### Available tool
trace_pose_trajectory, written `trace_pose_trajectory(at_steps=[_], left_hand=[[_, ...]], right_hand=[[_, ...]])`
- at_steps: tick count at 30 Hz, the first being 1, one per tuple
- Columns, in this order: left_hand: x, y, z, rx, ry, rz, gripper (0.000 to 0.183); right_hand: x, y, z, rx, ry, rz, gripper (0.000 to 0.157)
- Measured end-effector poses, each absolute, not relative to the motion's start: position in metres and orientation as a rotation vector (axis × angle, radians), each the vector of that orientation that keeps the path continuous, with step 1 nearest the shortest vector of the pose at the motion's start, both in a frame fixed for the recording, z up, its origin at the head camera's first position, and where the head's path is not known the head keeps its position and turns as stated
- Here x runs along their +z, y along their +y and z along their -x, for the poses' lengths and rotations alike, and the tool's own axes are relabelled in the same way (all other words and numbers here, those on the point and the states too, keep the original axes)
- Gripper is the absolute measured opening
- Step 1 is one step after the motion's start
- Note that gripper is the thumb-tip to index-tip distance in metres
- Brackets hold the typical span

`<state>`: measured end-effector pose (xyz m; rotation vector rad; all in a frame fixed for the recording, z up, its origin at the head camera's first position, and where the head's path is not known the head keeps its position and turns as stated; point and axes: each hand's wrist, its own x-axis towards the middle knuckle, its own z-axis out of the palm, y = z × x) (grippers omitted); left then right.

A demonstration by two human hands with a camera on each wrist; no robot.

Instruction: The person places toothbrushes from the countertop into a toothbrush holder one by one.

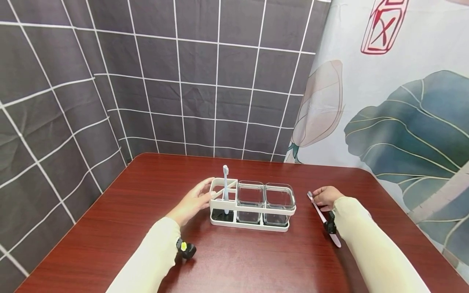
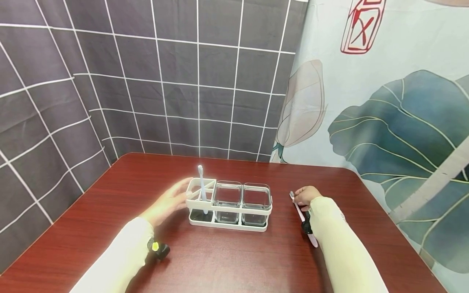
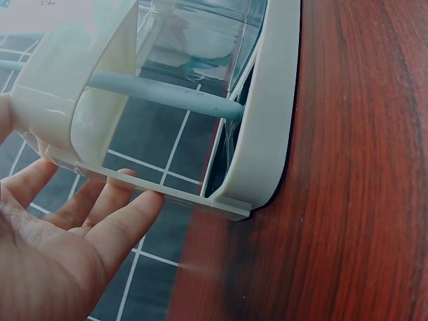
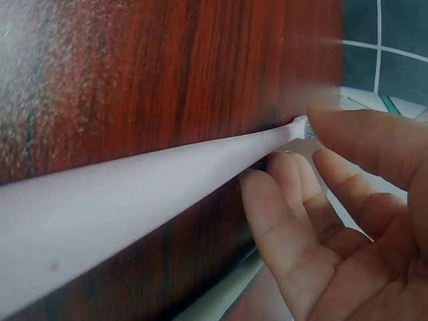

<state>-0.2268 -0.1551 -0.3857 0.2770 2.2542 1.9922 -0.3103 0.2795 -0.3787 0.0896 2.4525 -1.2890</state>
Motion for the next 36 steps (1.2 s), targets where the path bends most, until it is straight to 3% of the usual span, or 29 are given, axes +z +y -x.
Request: trace_pose_trajectory(at_steps=[13,36], left_hand=[[-0.3855,-0.1564,0.227,1.975,2.249,-0.279,0.058],[-0.3831,-0.1546,0.2253,1.98,2.261,-0.265,0.057]], right_hand=[[-0.3824,0.2718,0.3084,-1.174,2.567,-0.124,0.024],[-0.3843,0.2711,0.3107,-1.129,2.581,-0.114,0.023]])
